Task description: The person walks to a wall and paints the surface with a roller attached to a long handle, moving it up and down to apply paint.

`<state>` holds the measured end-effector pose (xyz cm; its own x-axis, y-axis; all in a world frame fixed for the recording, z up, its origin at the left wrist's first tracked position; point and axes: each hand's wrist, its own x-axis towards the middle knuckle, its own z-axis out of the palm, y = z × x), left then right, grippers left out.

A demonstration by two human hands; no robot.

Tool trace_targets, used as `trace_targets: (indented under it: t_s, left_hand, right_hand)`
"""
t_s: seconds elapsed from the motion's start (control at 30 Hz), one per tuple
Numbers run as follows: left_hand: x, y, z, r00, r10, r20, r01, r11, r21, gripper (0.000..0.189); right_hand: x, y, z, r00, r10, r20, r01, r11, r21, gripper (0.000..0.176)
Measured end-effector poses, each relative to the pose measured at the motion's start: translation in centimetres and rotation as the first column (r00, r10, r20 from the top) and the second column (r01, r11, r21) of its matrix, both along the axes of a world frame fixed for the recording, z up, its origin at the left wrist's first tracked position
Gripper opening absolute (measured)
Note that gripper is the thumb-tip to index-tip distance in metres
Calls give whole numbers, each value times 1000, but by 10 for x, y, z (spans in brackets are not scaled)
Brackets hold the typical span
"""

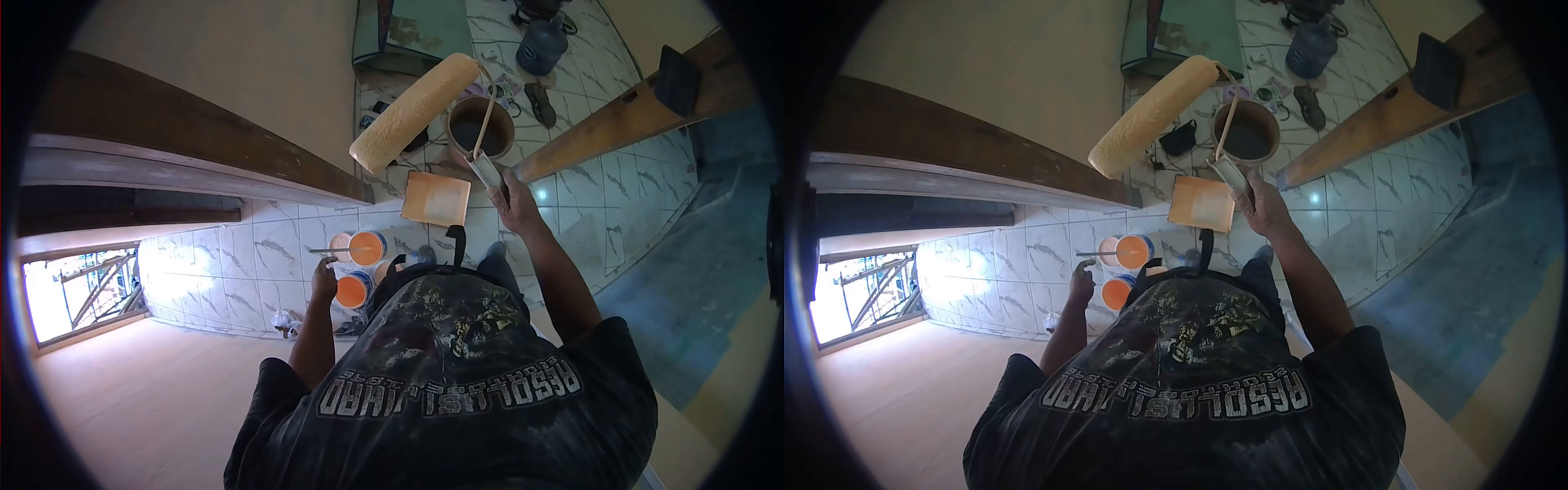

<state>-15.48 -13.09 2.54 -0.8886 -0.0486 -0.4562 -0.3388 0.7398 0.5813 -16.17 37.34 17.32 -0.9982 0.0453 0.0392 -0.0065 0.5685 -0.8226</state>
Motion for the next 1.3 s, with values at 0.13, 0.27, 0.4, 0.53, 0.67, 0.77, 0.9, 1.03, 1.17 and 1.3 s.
trace_targets:
  t_s: [0.13, 0.27, 0.4, 0.53, 0.67, 0.77, 0.9, 1.03, 1.17, 1.3]
  left_hand:
    - [9, -17, -12, 1000, 5, -20, -5, 1000, -9, 38]
    - [10, -25, -9, 1000, -24, -7, 24, 997, -73, 38]
    - [1, -32, -14, 998, -23, 56, 29, 993, -112, 38]
    - [-19, -40, -34, 994, -110, 2, 109, 988, -111, 38]
    - [-40, -49, -51, 975, -214, -60, 202, 965, -166, 38]
    - [-67, -29, -38, 964, -265, 5, 260, 945, -197, 38]
    - [-83, -20, -53, 963, -268, 34, 270, 953, -136, 40]
    - [-106, -10, -90, 946, -324, 14, 324, 942, -86, 40]
    - [-101, 30, -60, 873, -487, 34, 488, 871, -49, 40]
    - [-105, 53, -68, 849, -523, 83, 524, 852, 10, 38]
  right_hand:
    - [-11, -4, -4, 990, 13, -144, -46, 972, -229, 56]
    - [-6, -8, 17, 987, 23, -156, -92, 887, -453, 59]
    - [9, -6, 37, 990, -37, -133, -45, 824, -565, 63]
    - [31, 8, 50, 987, -54, -148, -44, 809, -587, 75]
    - [58, 2, 79, 941, -259, -217, 64, 768, -638, 75]
    - [80, 8, 98, 909, -342, -240, 112, 753, -649, 76]
    - [122, 34, 94, 842, -470, -265, 200, 728, -655, 75]
    - [175, 57, 105, 718, -607, -342, 283, 702, -653, 58]
    - [232, 78, 112, 559, -777, -290, 428, 570, -702, 51]
    - [279, 101, 109, 414, -876, -250, 541, 457, -706, 47]
